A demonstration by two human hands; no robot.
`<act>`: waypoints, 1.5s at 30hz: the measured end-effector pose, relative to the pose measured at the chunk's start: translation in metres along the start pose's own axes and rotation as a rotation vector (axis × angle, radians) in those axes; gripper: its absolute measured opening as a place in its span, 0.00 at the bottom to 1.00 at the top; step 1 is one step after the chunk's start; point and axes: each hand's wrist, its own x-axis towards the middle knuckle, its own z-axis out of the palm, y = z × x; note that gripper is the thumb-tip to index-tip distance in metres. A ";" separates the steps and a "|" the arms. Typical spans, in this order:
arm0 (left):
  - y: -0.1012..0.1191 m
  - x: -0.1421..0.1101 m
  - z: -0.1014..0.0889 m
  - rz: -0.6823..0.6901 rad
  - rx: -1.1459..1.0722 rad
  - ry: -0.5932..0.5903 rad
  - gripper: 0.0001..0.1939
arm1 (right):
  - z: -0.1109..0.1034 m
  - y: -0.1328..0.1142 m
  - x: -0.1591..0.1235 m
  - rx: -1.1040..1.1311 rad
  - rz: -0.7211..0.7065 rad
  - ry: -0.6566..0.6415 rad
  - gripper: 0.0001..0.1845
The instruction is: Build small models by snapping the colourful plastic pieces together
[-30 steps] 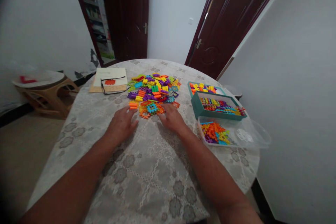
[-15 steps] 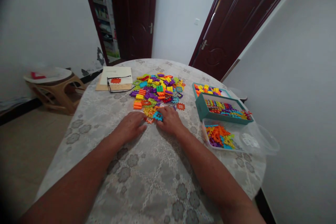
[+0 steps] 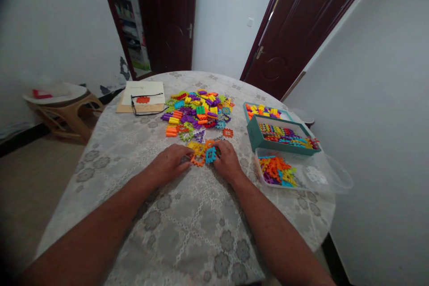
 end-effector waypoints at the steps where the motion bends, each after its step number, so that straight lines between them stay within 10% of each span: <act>1: 0.000 0.000 0.000 0.004 0.013 0.002 0.17 | 0.000 0.000 0.001 0.011 0.007 0.030 0.08; 16: 0.006 0.004 -0.001 0.018 0.142 -0.006 0.15 | -0.007 0.012 0.000 0.338 0.288 0.234 0.22; 25: -0.004 0.004 0.001 -0.056 0.138 0.160 0.10 | -0.014 -0.021 -0.007 0.405 0.107 -0.257 0.13; 33: -0.006 0.006 0.005 -0.050 0.022 0.208 0.03 | -0.005 -0.039 -0.013 0.015 -0.076 -0.373 0.17; 45: 0.001 0.003 -0.003 -0.003 0.050 0.075 0.13 | -0.006 -0.040 -0.011 0.075 -0.010 -0.390 0.18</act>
